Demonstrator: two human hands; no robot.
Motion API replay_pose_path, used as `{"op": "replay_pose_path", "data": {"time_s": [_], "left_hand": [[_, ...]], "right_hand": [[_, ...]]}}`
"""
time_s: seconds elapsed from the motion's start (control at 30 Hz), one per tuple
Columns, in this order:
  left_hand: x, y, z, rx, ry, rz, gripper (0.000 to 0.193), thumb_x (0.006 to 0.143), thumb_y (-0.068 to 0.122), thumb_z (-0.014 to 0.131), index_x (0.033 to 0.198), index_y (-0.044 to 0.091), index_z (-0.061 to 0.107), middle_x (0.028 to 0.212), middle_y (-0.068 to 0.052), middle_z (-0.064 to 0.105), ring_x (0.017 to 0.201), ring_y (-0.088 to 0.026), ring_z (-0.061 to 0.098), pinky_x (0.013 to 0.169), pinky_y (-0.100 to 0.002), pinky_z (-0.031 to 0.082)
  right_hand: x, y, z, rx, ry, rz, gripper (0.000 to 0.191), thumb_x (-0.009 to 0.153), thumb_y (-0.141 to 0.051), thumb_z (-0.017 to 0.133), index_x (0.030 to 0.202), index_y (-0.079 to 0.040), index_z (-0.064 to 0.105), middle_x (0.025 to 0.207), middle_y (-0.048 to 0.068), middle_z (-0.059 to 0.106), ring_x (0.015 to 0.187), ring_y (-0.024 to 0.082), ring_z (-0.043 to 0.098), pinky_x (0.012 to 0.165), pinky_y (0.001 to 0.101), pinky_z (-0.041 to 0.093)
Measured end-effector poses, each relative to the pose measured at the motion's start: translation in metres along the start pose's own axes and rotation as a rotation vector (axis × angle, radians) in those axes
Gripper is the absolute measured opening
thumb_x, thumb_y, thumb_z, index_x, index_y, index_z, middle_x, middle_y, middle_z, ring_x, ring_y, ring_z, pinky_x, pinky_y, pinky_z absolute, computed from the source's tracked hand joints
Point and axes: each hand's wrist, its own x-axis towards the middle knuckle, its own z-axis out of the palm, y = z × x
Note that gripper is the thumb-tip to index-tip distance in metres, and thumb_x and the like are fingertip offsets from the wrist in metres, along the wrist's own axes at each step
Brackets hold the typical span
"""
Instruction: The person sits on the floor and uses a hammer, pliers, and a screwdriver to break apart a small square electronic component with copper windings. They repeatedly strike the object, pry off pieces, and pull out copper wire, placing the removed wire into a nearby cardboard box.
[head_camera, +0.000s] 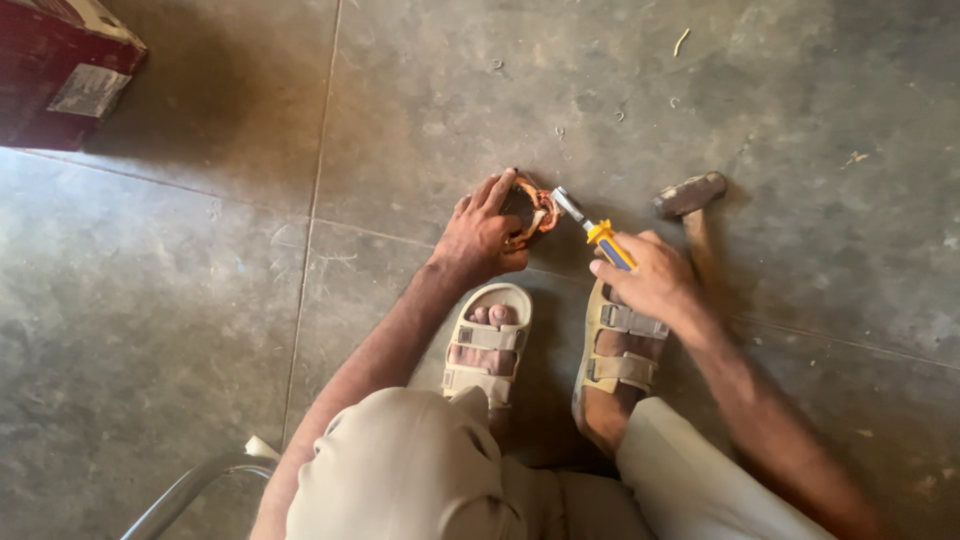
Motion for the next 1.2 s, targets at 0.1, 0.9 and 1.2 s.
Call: {"op": "replay_pose_path", "data": {"time_s": [0.1,0.9,1.2], "left_hand": [[-0.001,-0.002,-0.002,0.001,-0.049,-0.011,0.046,0.070,0.035,0.084,0.110,0.015,0.075,0.164,-0.018,0.026,0.150,-0.035,0.026,0.115,-0.054,0.034],[0.030,0.010,-0.011,0.236,-0.126,-0.011,0.128,0.062,0.074,0.080,0.158,0.010,0.026,0.158,-0.024,0.034,0.148,-0.037,0.030,0.124,-0.051,0.013],[0.027,0.029,-0.005,0.203,-0.062,-0.229,0.122,0.071,0.072,0.075,0.157,-0.001,0.028,0.146,-0.027,0.046,0.139,-0.039,0.041,0.123,-0.049,0.025]], "right_hand": [[0.016,-0.005,-0.015,-0.080,-0.151,0.048,0.044,0.083,-0.044,0.075,0.118,-0.019,0.071,0.106,0.014,0.064,0.099,0.032,0.068,0.088,0.0447,0.053],[0.039,0.000,-0.036,-0.610,-0.082,-0.028,0.053,0.087,-0.034,0.070,0.120,0.007,0.062,0.095,0.028,0.072,0.087,0.041,0.072,0.083,0.0502,0.058],[0.012,0.001,0.008,-0.418,0.190,0.080,0.051,0.082,-0.038,0.075,0.117,-0.003,0.063,0.108,0.022,0.072,0.108,0.043,0.065,0.097,0.0564,0.048]]}}
